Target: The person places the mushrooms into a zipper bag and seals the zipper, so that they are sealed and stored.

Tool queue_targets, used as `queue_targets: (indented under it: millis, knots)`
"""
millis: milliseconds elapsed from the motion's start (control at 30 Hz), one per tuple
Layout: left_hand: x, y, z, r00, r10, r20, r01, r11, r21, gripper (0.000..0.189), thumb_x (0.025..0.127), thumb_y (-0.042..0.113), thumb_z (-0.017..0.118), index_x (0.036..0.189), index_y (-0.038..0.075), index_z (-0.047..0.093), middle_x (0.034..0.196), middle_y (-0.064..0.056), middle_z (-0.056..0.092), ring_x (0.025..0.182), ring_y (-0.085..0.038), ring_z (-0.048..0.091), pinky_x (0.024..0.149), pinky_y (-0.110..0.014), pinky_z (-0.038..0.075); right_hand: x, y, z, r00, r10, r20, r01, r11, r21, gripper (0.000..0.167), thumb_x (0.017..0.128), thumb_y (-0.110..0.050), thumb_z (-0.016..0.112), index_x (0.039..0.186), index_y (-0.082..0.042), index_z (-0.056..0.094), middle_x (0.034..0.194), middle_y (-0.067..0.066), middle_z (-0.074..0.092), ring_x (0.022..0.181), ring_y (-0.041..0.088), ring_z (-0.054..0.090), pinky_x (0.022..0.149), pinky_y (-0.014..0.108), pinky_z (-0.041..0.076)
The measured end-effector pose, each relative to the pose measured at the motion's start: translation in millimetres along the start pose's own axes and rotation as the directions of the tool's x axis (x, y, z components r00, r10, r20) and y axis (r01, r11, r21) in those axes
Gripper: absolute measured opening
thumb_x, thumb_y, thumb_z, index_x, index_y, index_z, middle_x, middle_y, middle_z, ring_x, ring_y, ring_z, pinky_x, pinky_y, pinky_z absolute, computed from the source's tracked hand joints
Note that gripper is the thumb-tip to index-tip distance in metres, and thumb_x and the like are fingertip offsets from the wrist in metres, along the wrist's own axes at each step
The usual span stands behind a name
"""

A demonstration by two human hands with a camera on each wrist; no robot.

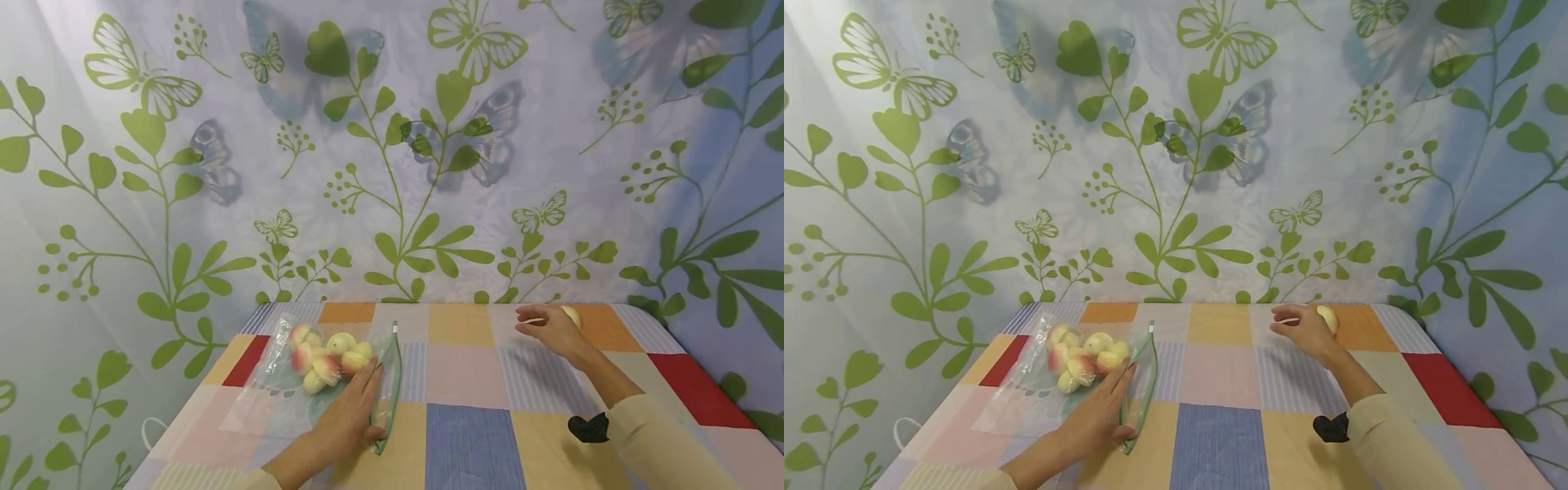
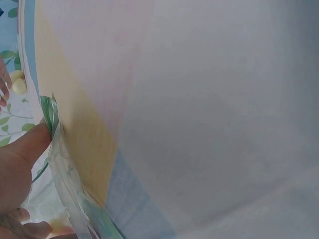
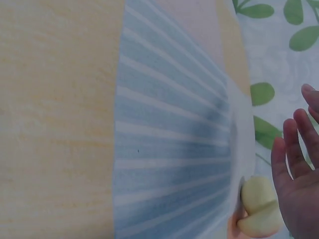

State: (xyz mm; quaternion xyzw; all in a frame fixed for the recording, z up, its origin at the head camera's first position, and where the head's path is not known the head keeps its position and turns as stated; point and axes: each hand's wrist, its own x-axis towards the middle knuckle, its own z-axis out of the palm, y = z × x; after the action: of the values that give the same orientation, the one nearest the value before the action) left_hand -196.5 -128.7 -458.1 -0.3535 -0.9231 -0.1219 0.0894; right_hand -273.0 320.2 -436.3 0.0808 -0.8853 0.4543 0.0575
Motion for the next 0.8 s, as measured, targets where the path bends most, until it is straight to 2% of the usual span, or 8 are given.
queue_targets:
  millis: [267, 367, 467, 667, 800]
  knots:
    - [1.0, -0.6, 0.4, 1.000, 0.008, -0.003, -0.008, 1.000, -0.012, 0.115, 0.072, 0.031, 0.093, 0.156, -0.011, 0.028, 0.163, -0.029, 0.024, 0.147, -0.040, 0.034, 0.114, -0.046, 0.039, -5.9, 6.9, -18.2, 0.995, 0.059, -0.077, -0.063, 0.997, -0.042, 0.057, 0.101, -0.032, 0.070, 0.143, 0.004, 0.055, 0.137, 0.026, 0.059, 0.123, 0.045, 0.058, 0.089, 0.047, 0.056]
    - [1.3, -0.8, 0.2, 1.000, 0.010, 0.001, -0.010, 1.000, -0.014, 0.115, 0.073, 0.032, 0.093, 0.156, -0.011, 0.027, 0.164, -0.029, 0.023, 0.147, -0.040, 0.034, 0.113, -0.046, 0.039, -6.9, 11.8, -27.2, 0.991, 0.105, -0.082, -0.107, 0.994, -0.019, 0.062, 0.101, -0.037, 0.069, 0.145, 0.003, 0.053, 0.140, 0.027, 0.056, 0.114, 0.043, 0.059, 0.076, 0.042, 0.058]
    - [1.3, -1.5, 0.3, 1.000, 0.011, 0.002, -0.011, 1.000, -0.017, 0.114, 0.073, 0.031, 0.093, 0.156, -0.011, 0.027, 0.164, -0.029, 0.023, 0.147, -0.040, 0.034, 0.114, -0.046, 0.039, -7.8, 16.0, -34.9, 0.985, 0.140, -0.103, -0.139, 0.990, 0.015, 0.065, 0.101, -0.041, 0.068, 0.147, 0.001, 0.051, 0.142, 0.028, 0.054, 0.111, 0.037, 0.058, 0.069, 0.036, 0.058]
    - [0.7, -2.0, -0.3, 1.000, 0.007, -0.003, -0.007, 1.000, -0.023, 0.113, 0.073, 0.030, 0.093, 0.156, -0.011, 0.028, 0.164, -0.029, 0.024, 0.147, -0.040, 0.034, 0.114, -0.046, 0.039, -8.9, 22.9, -44.1, 0.977, 0.116, -0.181, -0.118, 0.993, -0.005, 0.068, 0.102, -0.045, 0.063, 0.148, 0.004, 0.050, 0.143, 0.032, 0.052, 0.126, 0.046, 0.051, 0.073, 0.016, 0.052]
    - [0.5, -0.9, -1.0, 1.000, 0.018, -0.011, -0.018, 1.000, -0.024, 0.112, 0.073, 0.029, 0.094, 0.155, -0.011, 0.029, 0.163, -0.030, 0.026, 0.146, -0.041, 0.035, 0.113, -0.047, 0.040, -9.0, 24.1, -46.6, 0.969, 0.127, -0.214, -0.132, 0.991, -0.011, 0.071, 0.101, -0.048, 0.063, 0.147, 0.005, 0.051, 0.140, 0.034, 0.052, 0.125, 0.050, 0.050, 0.070, 0.015, 0.050]
